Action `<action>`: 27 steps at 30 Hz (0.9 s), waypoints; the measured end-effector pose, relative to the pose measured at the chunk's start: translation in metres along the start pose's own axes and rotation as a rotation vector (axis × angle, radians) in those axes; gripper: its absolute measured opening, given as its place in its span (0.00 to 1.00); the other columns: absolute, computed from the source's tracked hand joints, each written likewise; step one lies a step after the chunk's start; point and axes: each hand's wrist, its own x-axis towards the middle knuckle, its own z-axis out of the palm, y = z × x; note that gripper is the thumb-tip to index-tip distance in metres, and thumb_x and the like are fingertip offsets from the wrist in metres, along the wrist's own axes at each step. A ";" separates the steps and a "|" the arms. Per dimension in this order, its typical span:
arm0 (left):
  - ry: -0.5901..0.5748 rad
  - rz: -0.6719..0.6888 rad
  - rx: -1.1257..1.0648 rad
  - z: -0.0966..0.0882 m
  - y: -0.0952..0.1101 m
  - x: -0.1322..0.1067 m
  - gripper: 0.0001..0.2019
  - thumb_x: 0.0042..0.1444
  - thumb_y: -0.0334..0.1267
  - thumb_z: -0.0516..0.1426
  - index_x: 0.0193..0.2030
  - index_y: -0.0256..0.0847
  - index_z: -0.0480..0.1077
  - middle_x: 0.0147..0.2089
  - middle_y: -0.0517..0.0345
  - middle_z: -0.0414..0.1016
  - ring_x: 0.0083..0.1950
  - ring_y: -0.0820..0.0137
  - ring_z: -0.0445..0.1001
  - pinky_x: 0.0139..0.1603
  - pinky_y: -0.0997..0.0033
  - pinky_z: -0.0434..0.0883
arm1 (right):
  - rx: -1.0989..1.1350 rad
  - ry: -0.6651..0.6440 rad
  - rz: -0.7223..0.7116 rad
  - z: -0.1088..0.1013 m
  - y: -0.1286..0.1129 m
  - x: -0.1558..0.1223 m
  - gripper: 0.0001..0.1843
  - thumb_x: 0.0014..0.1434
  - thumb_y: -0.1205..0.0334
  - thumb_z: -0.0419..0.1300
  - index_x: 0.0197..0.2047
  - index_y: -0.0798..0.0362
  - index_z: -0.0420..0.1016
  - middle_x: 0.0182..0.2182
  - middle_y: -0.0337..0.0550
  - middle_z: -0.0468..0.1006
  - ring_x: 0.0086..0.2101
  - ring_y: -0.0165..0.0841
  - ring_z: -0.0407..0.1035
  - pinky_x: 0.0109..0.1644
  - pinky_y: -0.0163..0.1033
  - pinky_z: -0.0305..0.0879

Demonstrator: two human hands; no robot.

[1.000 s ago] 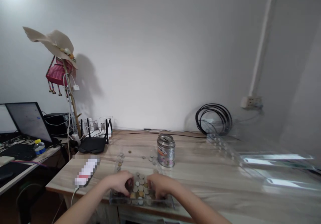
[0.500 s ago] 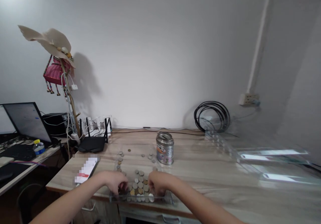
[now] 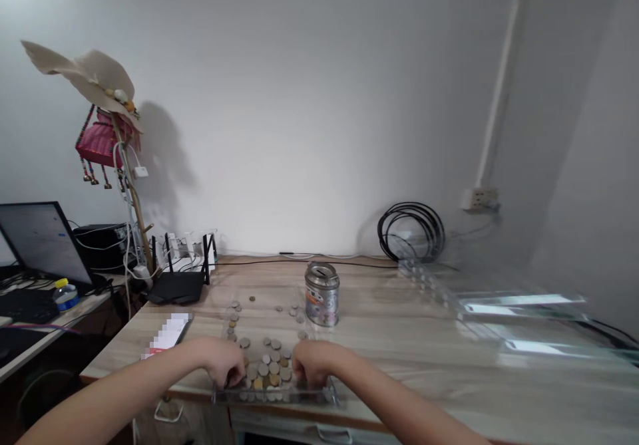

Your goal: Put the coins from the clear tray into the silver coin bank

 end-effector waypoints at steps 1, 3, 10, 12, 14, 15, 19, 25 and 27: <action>-0.087 0.011 0.042 -0.001 0.001 0.000 0.09 0.26 0.22 0.55 0.14 0.40 0.65 0.13 0.69 0.60 0.16 0.77 0.56 0.18 0.77 0.53 | -0.006 0.007 -0.003 0.001 0.001 0.001 0.15 0.31 0.71 0.55 0.27 0.52 0.74 0.17 0.32 0.68 0.20 0.24 0.61 0.27 0.30 0.55; -0.180 0.018 0.079 -0.004 0.002 0.000 0.08 0.28 0.23 0.55 0.15 0.40 0.65 0.14 0.68 0.60 0.16 0.78 0.56 0.17 0.78 0.53 | -0.025 0.020 0.010 0.003 0.004 0.003 0.15 0.31 0.70 0.56 0.27 0.52 0.74 0.17 0.33 0.69 0.21 0.25 0.61 0.27 0.30 0.56; 0.197 -0.112 -0.581 -0.002 -0.007 0.012 0.05 0.32 0.27 0.58 0.20 0.39 0.68 0.17 0.67 0.63 0.18 0.80 0.60 0.18 0.81 0.57 | 0.210 0.151 0.051 -0.001 0.003 -0.001 0.11 0.29 0.71 0.57 0.22 0.56 0.73 0.15 0.34 0.69 0.18 0.25 0.60 0.21 0.29 0.53; 0.410 -0.254 -1.101 0.002 -0.008 0.025 0.02 0.38 0.27 0.56 0.22 0.37 0.66 0.19 0.65 0.64 0.18 0.80 0.62 0.21 0.80 0.61 | 0.374 0.264 0.051 -0.012 0.000 0.000 0.09 0.31 0.70 0.57 0.22 0.57 0.72 0.16 0.35 0.70 0.17 0.25 0.61 0.20 0.28 0.53; 0.486 -0.373 -1.631 0.006 -0.006 0.040 0.03 0.42 0.26 0.53 0.26 0.35 0.65 0.20 0.64 0.63 0.18 0.81 0.62 0.21 0.81 0.62 | 0.463 0.348 0.040 -0.026 -0.008 0.005 0.08 0.35 0.68 0.56 0.24 0.58 0.72 0.18 0.38 0.72 0.18 0.24 0.62 0.20 0.28 0.55; 0.480 -0.397 -1.684 0.007 -0.005 0.047 0.02 0.44 0.27 0.52 0.26 0.35 0.64 0.19 0.64 0.62 0.17 0.81 0.61 0.21 0.82 0.62 | 0.475 0.376 0.033 -0.033 -0.013 0.009 0.09 0.38 0.67 0.55 0.26 0.58 0.72 0.19 0.38 0.73 0.19 0.24 0.62 0.20 0.27 0.55; 0.374 -0.353 -1.923 0.005 0.000 0.062 0.09 0.50 0.36 0.48 0.26 0.33 0.64 0.19 0.59 0.61 0.17 0.80 0.61 0.15 0.84 0.59 | 0.469 0.471 0.009 -0.052 -0.038 0.031 0.09 0.41 0.66 0.54 0.29 0.57 0.72 0.20 0.39 0.73 0.20 0.25 0.64 0.22 0.28 0.57; 0.385 -0.275 -2.208 0.011 -0.004 0.044 0.15 0.52 0.42 0.46 0.23 0.32 0.62 0.18 0.58 0.59 0.13 0.83 0.53 0.09 0.88 0.41 | 0.397 0.727 0.066 -0.047 -0.049 0.029 0.16 0.52 0.61 0.45 0.37 0.56 0.69 0.31 0.46 0.74 0.33 0.31 0.66 0.36 0.34 0.58; 0.499 -0.264 -2.249 0.015 -0.006 0.037 0.11 0.51 0.36 0.47 0.23 0.32 0.61 0.17 0.60 0.58 0.13 0.85 0.51 0.10 0.88 0.39 | 0.354 0.725 0.120 -0.031 -0.047 0.022 0.15 0.51 0.59 0.47 0.35 0.56 0.70 0.32 0.48 0.73 0.34 0.34 0.66 0.38 0.37 0.57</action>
